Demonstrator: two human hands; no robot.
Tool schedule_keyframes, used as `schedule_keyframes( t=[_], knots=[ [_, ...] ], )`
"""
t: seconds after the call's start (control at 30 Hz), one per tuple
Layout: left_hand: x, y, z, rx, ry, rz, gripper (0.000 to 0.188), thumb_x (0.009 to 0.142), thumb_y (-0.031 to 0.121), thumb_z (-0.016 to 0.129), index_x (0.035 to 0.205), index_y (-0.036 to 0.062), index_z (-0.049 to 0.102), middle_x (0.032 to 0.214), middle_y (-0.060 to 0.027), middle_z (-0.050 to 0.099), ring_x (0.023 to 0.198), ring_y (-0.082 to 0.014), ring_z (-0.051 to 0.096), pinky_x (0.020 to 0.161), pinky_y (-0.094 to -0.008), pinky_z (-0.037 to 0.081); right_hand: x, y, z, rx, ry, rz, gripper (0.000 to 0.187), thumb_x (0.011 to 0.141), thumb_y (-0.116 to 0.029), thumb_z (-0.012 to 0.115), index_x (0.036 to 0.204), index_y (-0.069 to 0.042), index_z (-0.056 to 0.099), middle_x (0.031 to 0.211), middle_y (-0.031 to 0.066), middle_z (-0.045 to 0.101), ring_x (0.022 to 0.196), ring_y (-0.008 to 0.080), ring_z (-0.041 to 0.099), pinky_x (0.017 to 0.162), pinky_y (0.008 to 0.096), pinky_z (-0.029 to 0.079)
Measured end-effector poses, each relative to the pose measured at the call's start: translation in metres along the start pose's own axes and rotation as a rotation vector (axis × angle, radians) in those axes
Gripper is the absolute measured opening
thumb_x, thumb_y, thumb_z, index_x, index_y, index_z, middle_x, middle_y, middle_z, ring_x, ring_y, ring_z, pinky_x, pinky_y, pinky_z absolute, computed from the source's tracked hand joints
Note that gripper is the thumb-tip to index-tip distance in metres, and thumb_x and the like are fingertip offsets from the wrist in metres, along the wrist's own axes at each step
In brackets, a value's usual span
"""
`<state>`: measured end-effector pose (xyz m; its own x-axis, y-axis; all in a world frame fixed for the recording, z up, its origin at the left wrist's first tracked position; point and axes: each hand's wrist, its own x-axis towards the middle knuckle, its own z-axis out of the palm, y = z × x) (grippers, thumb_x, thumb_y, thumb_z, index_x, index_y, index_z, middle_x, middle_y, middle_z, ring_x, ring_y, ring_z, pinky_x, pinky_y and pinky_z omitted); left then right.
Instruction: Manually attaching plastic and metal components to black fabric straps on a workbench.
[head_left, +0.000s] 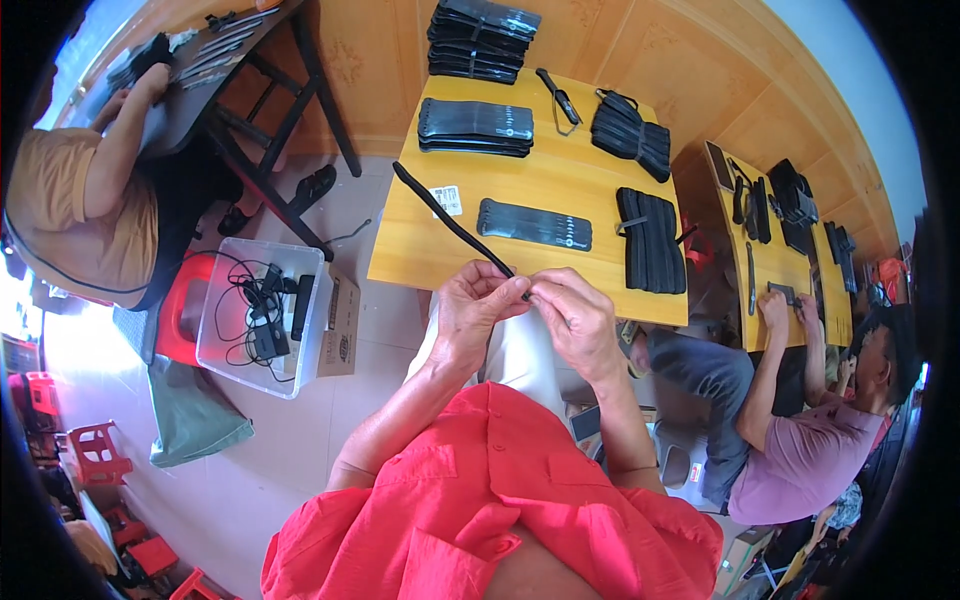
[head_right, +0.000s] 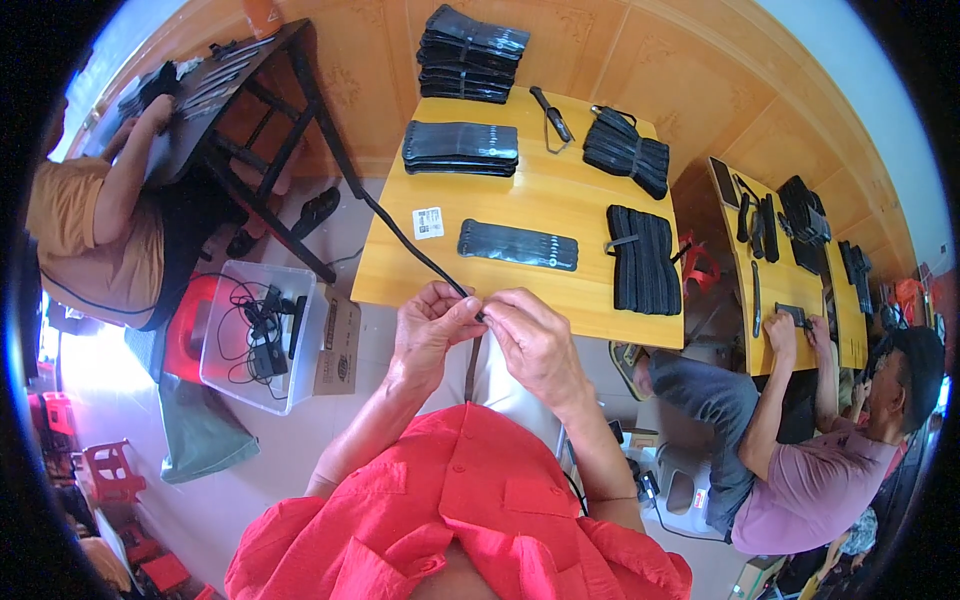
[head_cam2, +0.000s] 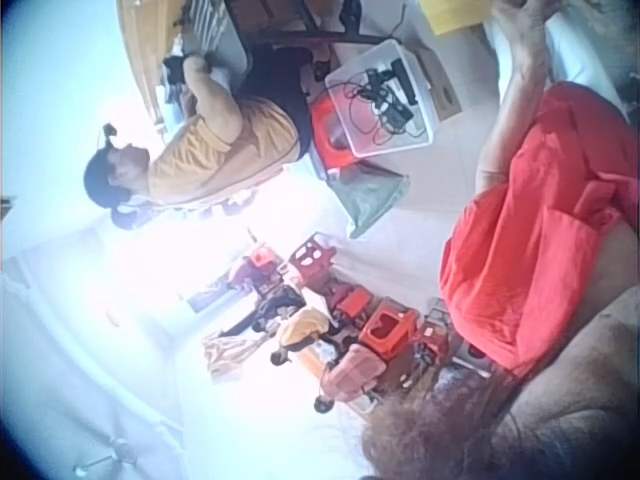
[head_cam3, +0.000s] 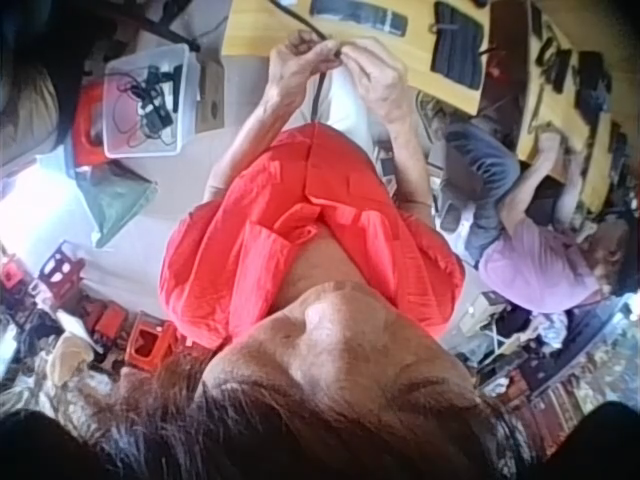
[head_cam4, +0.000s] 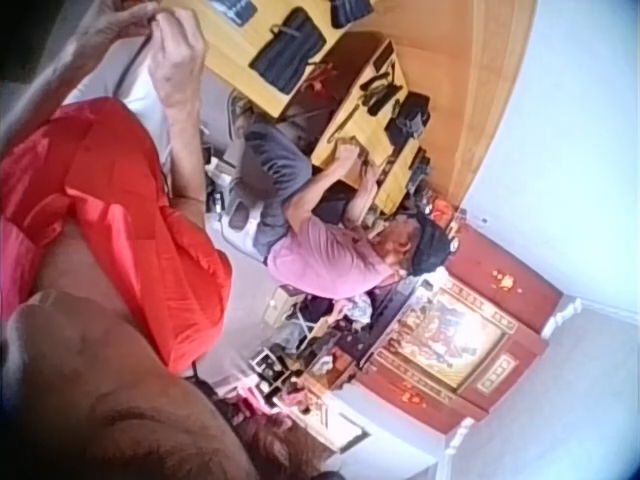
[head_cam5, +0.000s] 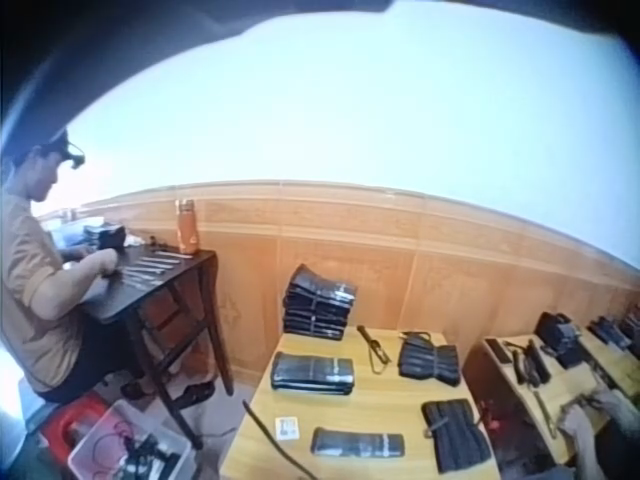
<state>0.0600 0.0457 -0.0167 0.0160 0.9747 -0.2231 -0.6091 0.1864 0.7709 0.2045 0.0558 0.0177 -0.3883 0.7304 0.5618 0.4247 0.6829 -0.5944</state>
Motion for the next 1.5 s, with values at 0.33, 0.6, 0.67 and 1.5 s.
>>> schedule_keyframes(
  t=[0.33,0.6,0.67,1.5],
  knots=[
    [0.0,0.0,0.003,0.051,0.029,0.063,0.018,0.08,0.007,0.066,0.091,-0.0001,0.055,0.082,-0.0068,0.062,0.069,-0.0124,0.062,0.065,-0.0243,0.055,-0.002,-0.004,0.011,-0.015,0.085,0.069,0.015,0.074,0.009,0.058,0.087,0.004,0.054,0.083,0.0158,0.056,0.073,0.032,0.058,0.06,0.0349,0.047],
    [-0.001,0.001,0.004,0.124,0.035,0.083,0.02,0.081,0.008,0.065,0.096,-0.0034,0.057,0.084,-0.0096,0.062,0.069,-0.0145,0.063,0.065,-0.0248,0.055,0.004,-0.003,0.018,-0.015,0.095,0.133,0.006,0.079,0.006,0.053,0.083,0.002,0.05,0.076,0.0155,0.05,0.066,0.0329,0.054,0.056,0.0377,0.043],
    [-0.002,0.005,0.008,0.243,0.042,0.12,0.018,0.083,0.013,0.062,0.087,-0.0047,0.058,0.074,-0.0082,0.062,0.063,-0.0122,0.061,0.058,-0.0235,0.052,0.004,-0.004,0.022,-0.017,0.1,0.149,0.006,0.079,0.005,0.052,0.083,0.002,0.049,0.075,0.0154,0.049,0.065,0.0329,0.053,0.056,0.0383,0.043],
    [-0.028,0.042,-0.001,0.631,-0.313,-0.065,0.032,0.091,0.016,0.042,0.064,0.001,0.049,0.05,-0.0004,0.047,0.044,-0.007,0.044,0.042,-0.0238,0.034,-0.006,-0.015,0.03,0.217,0.147,0.068,0.018,0.084,-0.008,0.056,0.071,0.001,0.047,0.065,0.0116,0.042,0.053,0.0244,0.043,0.048,0.0318,0.036]
  ],
)
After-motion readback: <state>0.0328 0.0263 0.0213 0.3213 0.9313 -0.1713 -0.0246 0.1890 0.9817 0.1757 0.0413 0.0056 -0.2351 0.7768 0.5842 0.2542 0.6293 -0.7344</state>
